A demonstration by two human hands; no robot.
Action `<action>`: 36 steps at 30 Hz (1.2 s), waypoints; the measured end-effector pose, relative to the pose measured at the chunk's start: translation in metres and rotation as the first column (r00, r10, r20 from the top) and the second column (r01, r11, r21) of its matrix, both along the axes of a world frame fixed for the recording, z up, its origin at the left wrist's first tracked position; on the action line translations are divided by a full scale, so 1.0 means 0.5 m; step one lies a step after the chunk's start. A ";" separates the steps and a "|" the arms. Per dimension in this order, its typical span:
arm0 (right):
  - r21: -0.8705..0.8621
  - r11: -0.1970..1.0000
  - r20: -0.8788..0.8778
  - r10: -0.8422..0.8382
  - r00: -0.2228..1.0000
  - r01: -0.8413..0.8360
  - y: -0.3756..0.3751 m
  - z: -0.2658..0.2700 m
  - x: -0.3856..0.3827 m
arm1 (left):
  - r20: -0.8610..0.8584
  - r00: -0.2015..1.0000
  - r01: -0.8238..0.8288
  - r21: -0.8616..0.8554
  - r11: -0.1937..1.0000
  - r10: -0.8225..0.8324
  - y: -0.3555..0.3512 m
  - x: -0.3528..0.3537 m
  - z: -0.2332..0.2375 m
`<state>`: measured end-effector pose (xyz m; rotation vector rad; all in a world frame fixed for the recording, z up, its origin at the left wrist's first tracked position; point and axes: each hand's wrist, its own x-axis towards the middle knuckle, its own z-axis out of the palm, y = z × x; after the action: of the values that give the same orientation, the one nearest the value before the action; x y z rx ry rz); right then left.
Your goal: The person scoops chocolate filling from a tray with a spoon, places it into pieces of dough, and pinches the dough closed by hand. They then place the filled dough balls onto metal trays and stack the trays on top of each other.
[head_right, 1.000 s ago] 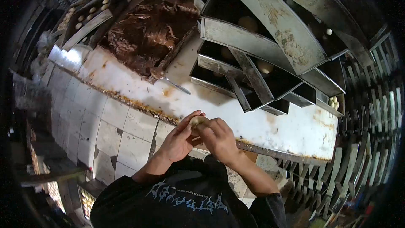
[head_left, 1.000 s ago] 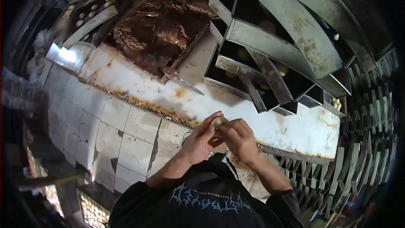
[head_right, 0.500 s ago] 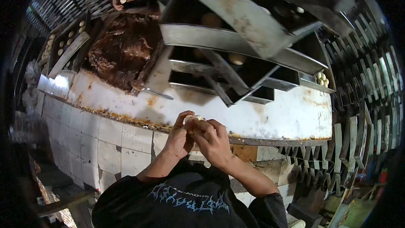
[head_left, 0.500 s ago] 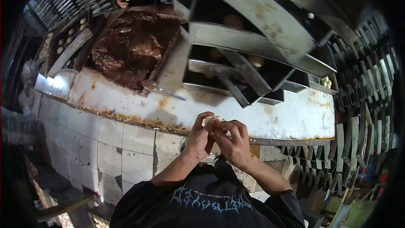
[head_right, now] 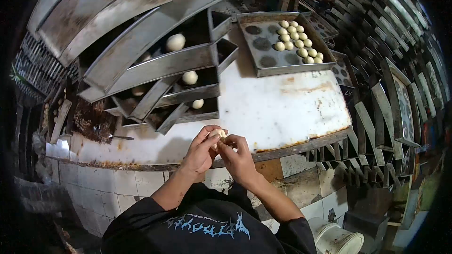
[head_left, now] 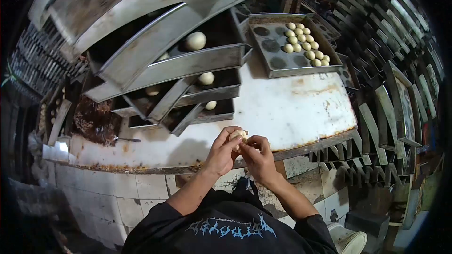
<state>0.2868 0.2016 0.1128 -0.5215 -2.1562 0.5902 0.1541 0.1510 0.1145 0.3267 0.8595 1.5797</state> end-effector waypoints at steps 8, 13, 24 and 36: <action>-0.518 0.849 0.234 0.022 0.972 0.105 0.294 -0.154 0.091 | -0.979 -0.193 0.311 -0.124 0.942 -0.065 0.192 0.001 -0.139; -0.520 0.847 -0.042 -0.153 0.987 0.109 0.275 -0.172 -0.052 | -0.987 -0.157 0.197 -0.010 0.980 0.021 0.106 -0.031 -0.085; 0.205 0.876 0.218 -0.476 0.852 0.437 0.332 -0.299 -0.036 | -0.933 -0.358 -0.346 0.158 0.925 0.025 -0.238 -0.320 -0.179; -0.907 0.325 0.414 0.567 0.712 0.268 0.162 0.202 0.021 | -0.998 0.017 0.045 0.053 0.998 0.053 -0.192 -0.228 -0.237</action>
<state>0.2975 0.2826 0.2137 -1.3407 -2.3109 2.1934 0.0399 0.0552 -0.0042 1.7096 1.9063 1.1467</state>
